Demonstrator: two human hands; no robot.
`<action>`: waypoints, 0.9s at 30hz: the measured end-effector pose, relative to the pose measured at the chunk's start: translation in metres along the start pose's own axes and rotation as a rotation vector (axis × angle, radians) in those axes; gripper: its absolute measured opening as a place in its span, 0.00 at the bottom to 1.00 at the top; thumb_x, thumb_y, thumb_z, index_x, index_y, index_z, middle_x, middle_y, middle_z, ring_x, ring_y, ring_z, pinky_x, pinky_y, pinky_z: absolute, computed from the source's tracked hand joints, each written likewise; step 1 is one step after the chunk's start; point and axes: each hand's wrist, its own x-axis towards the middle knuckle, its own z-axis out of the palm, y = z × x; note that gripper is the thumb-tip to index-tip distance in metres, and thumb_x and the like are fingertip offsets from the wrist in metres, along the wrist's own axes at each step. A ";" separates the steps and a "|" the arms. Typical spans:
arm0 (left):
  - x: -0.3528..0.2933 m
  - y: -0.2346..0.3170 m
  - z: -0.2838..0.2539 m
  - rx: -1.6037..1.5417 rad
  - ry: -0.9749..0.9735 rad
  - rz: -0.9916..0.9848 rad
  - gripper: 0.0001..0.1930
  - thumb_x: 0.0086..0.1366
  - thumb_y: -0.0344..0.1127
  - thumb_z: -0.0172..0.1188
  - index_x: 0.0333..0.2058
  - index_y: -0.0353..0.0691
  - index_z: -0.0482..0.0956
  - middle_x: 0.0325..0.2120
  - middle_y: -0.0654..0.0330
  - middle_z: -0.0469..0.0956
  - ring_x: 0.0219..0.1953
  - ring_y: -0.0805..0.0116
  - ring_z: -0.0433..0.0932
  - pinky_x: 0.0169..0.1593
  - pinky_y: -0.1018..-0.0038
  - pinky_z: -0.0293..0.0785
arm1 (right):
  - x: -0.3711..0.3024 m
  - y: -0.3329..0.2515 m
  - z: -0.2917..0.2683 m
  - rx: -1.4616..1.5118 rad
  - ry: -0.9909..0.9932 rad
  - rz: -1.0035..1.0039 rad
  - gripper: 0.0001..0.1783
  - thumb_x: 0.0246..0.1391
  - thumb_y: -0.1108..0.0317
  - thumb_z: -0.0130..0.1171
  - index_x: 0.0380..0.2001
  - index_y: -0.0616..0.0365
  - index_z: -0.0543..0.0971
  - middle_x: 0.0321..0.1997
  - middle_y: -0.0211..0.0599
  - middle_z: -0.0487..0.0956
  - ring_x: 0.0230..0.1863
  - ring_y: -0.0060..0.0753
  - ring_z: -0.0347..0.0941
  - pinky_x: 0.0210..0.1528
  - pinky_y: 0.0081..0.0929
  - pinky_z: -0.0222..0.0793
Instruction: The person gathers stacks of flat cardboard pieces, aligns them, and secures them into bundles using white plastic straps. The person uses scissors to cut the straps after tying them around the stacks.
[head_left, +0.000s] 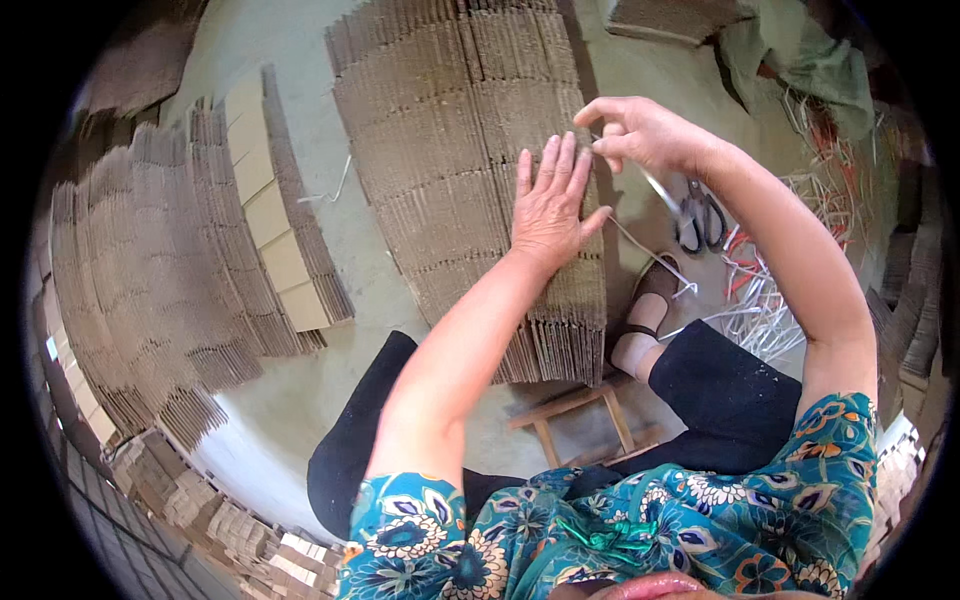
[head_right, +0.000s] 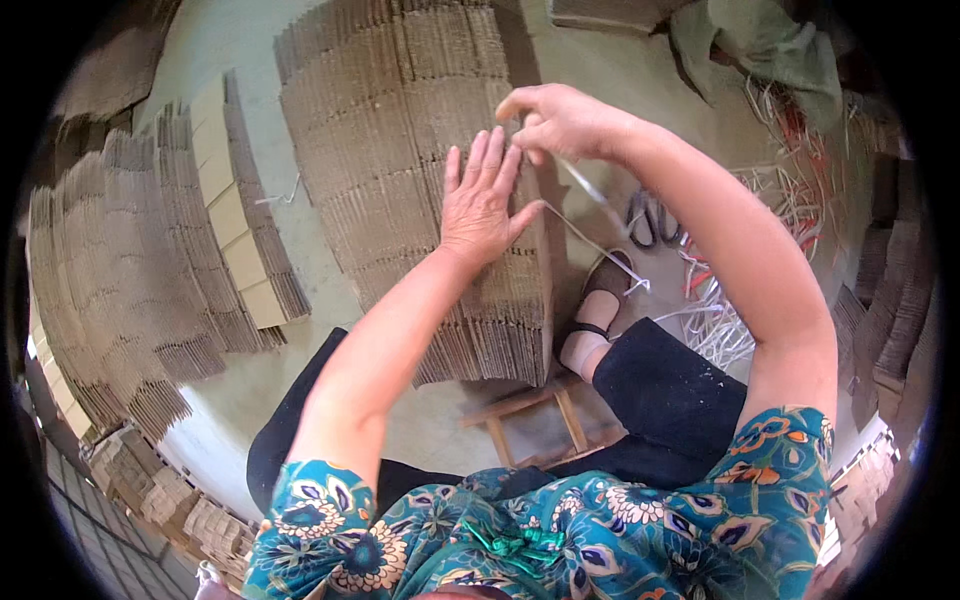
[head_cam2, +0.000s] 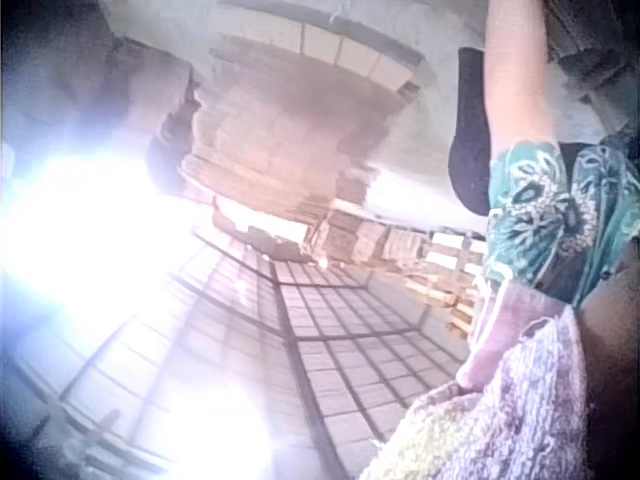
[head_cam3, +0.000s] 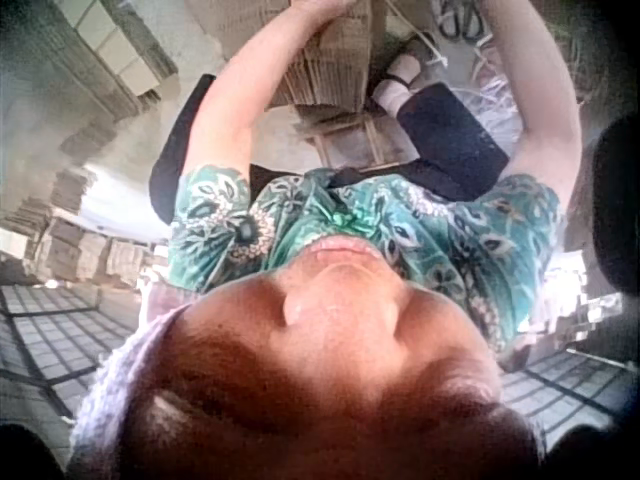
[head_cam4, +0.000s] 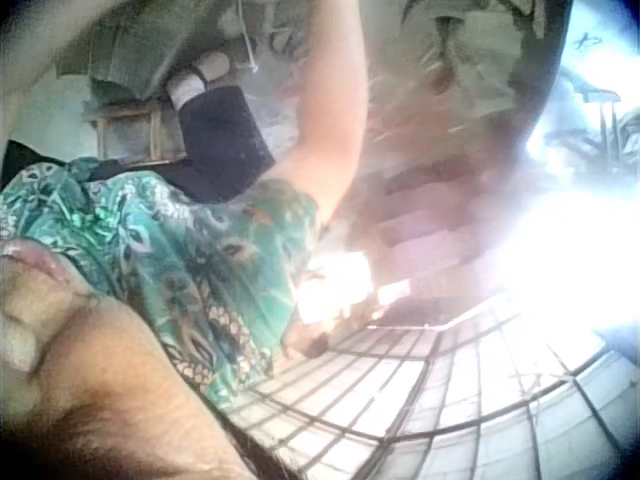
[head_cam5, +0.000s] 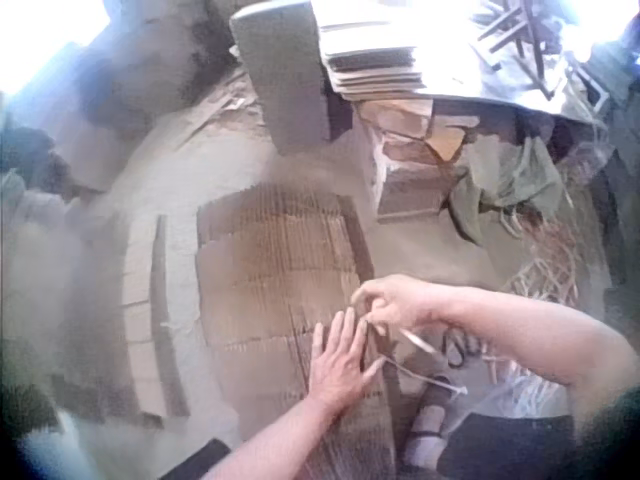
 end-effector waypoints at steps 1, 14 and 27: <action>0.001 -0.002 -0.006 -0.021 0.019 0.055 0.36 0.55 0.57 0.55 0.57 0.40 0.63 0.61 0.51 0.56 0.65 0.54 0.50 0.65 0.55 0.42 | 0.003 -0.008 0.007 0.028 0.024 -0.074 0.11 0.54 0.67 0.53 0.38 0.61 0.76 0.23 0.28 0.76 0.23 0.16 0.69 0.27 0.19 0.64; -0.113 -0.183 -0.078 -0.320 0.149 -0.547 0.34 0.58 0.45 0.58 0.57 0.30 0.58 0.49 0.42 0.70 0.54 0.50 0.66 0.56 0.64 0.62 | 0.057 -0.088 0.062 -0.489 0.255 -0.669 0.07 0.51 0.72 0.54 0.36 0.57 0.76 0.30 0.36 0.79 0.25 0.39 0.74 0.29 0.27 0.71; -0.092 -0.196 -0.054 -0.910 -0.172 -0.606 0.27 0.64 0.43 0.51 0.56 0.32 0.62 0.45 0.46 0.74 0.45 0.55 0.75 0.50 0.67 0.69 | 0.190 -0.072 0.163 -0.673 0.215 -0.890 0.01 0.44 0.71 0.55 0.23 0.52 0.73 0.21 0.34 0.73 0.38 0.37 0.74 0.63 0.40 0.55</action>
